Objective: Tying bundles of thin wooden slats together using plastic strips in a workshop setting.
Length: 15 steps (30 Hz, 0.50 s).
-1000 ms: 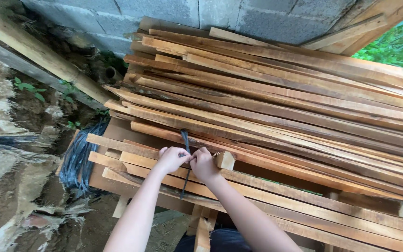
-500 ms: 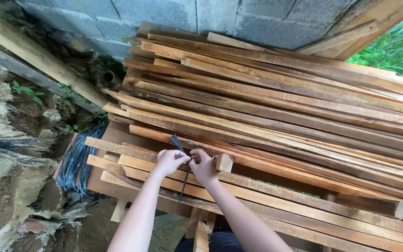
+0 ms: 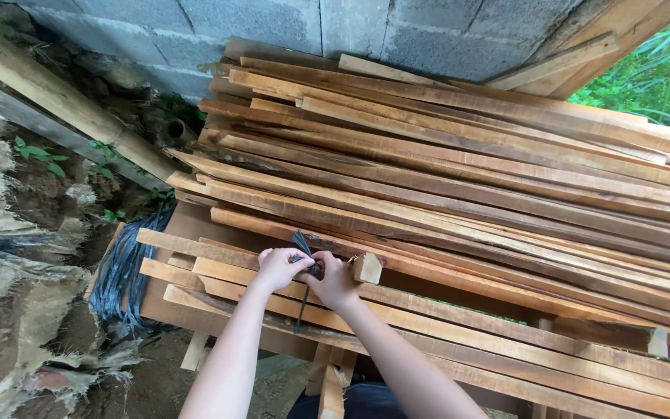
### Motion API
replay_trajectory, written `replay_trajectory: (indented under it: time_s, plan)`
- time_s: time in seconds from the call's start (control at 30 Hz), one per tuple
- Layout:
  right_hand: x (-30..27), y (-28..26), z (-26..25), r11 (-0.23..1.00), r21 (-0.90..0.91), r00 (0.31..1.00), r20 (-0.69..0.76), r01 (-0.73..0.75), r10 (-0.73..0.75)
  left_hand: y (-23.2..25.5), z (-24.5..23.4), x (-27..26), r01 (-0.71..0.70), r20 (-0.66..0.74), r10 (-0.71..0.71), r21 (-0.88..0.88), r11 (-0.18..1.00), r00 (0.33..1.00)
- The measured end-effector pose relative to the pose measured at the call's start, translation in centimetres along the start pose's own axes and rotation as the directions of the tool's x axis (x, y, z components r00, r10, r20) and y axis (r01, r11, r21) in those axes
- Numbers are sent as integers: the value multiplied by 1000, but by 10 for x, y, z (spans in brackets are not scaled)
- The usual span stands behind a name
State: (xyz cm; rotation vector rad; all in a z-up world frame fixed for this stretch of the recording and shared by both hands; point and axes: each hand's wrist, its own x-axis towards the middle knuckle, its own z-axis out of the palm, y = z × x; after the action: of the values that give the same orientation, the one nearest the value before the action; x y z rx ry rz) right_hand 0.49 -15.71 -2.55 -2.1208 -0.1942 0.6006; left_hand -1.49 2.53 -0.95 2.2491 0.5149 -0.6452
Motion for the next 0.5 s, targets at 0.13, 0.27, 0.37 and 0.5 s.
replay_trajectory:
  time_s: [0.13, 0.27, 0.37, 0.5]
  plan:
    - [-8, -16, -14, 993, -104, 998, 2, 63, -63, -5, 2, 2, 1, 2, -1, -12, 1000, 1000]
    - [-9, -4, -9, 941, -271, 975, -29, 203, -219, -4, 0, 5, 5, -2, -5, -25, 1000, 1000]
    - [0, 6, -2, 802, -526, 939, -16, 284, -343, 1, -1, 5, 21, -4, -21, -37, 999, 1000]
    - [19, 35, 26, 502, -821, 861, -23, 274, -508, 18, -8, -1, 130, -33, -132, -61, 990, 991]
